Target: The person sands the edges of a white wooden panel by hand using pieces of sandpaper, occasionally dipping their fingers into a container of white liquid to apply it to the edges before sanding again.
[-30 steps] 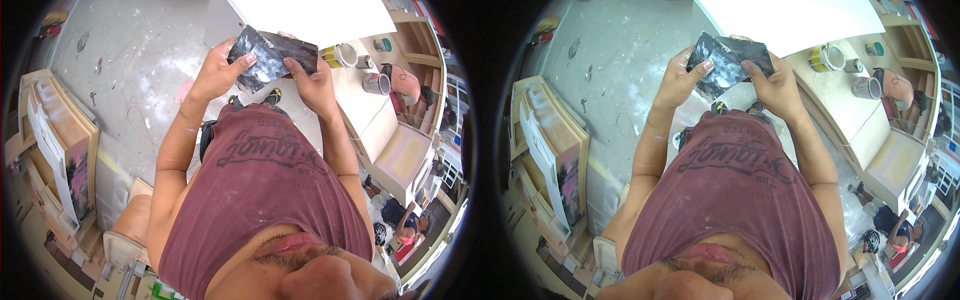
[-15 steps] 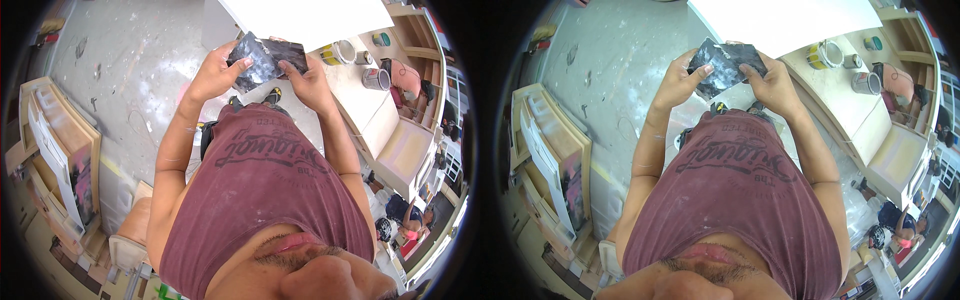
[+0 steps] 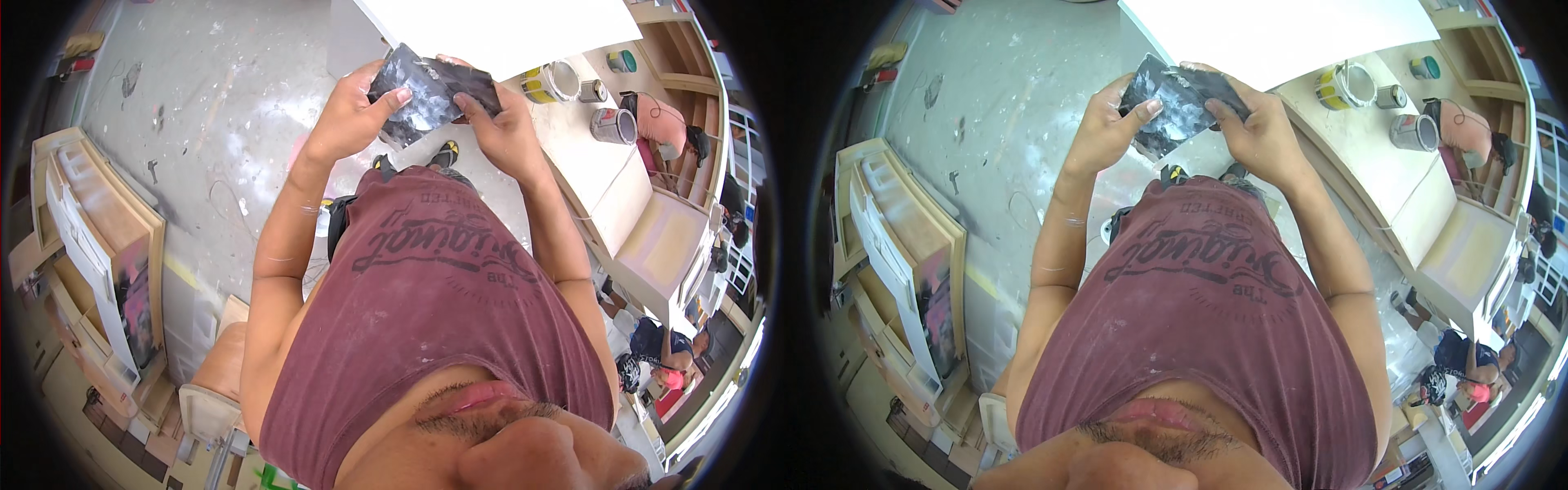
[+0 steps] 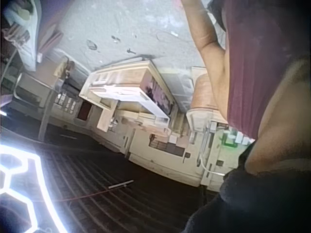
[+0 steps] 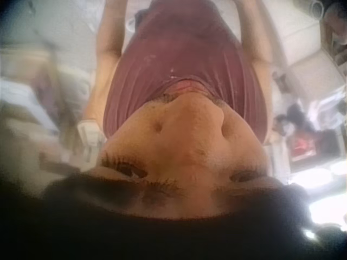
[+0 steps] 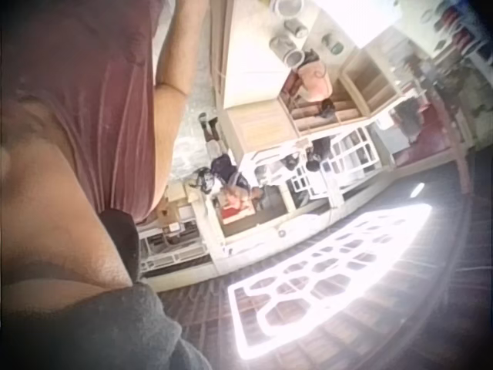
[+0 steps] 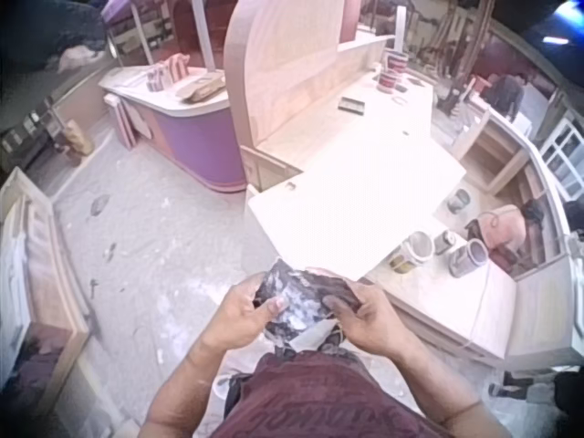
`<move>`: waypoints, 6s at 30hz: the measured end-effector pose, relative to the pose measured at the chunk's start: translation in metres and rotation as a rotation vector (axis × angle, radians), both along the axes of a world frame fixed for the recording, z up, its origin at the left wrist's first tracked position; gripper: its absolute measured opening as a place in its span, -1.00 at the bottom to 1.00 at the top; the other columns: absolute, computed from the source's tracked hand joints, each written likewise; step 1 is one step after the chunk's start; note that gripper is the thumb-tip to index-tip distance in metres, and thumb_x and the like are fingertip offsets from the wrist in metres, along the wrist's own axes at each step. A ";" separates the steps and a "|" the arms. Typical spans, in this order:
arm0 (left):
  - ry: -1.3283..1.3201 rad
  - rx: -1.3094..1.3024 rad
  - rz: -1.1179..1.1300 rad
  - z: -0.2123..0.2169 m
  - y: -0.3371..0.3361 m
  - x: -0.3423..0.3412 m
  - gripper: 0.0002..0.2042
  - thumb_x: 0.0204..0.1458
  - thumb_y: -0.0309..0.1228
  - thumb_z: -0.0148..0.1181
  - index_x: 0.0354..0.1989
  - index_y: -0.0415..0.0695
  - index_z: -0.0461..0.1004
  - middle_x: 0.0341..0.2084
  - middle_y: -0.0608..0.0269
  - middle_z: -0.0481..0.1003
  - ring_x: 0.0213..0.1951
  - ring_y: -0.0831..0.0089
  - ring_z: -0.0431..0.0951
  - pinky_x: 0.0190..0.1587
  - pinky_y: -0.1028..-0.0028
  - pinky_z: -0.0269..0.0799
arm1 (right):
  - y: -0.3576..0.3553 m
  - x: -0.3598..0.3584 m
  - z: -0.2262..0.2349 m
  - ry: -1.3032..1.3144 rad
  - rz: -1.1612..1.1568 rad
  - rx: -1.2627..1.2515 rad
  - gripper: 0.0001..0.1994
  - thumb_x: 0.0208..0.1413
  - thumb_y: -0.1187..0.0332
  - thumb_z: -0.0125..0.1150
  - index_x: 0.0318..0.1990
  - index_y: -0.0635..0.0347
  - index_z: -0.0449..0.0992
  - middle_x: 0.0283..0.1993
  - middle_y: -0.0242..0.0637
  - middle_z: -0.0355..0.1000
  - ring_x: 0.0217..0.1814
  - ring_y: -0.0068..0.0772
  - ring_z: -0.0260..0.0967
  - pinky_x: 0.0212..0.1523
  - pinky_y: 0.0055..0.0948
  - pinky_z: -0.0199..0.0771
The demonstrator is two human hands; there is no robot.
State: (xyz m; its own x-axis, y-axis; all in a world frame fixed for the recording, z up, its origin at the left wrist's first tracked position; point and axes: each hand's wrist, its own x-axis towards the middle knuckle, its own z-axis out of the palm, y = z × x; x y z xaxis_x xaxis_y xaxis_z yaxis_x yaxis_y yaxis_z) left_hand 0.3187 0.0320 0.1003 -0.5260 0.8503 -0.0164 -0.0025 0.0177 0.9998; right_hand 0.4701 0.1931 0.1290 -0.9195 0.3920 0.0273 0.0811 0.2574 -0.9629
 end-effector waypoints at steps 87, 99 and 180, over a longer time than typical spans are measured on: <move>-0.975 0.478 0.602 -0.066 -0.124 0.085 -0.70 0.29 -0.31 -0.05 0.03 -0.28 0.39 -0.07 0.12 0.51 0.00 0.30 0.51 0.12 0.25 0.39 | -0.070 -0.092 -0.051 -0.169 0.271 -0.173 -0.65 0.28 0.24 0.04 0.01 0.40 0.39 -0.39 -0.19 0.46 -0.50 -0.53 0.38 -0.47 -0.45 0.42; -0.545 0.461 0.802 -0.051 -0.085 0.054 -0.77 0.26 -0.36 0.07 -0.22 -0.31 0.54 -0.29 0.25 0.57 -0.26 0.57 0.51 -0.16 0.53 0.41 | -0.068 -0.057 -0.052 -0.205 0.305 -1.057 -0.50 0.27 0.15 0.09 0.19 0.34 0.22 -0.05 -0.25 0.45 -0.19 -0.56 0.45 -0.26 -0.46 0.60; 0.049 -0.875 0.592 -0.132 0.034 0.170 -0.44 0.09 -0.62 0.10 0.25 -0.22 0.04 -0.21 -0.04 0.48 -0.17 0.37 0.48 -0.09 0.41 0.39 | 0.477 0.078 -0.340 -0.941 -0.139 0.656 -0.72 0.08 0.38 0.01 -0.10 0.06 0.60 -0.08 -0.07 0.55 -0.05 -0.05 0.53 -0.09 -0.13 0.57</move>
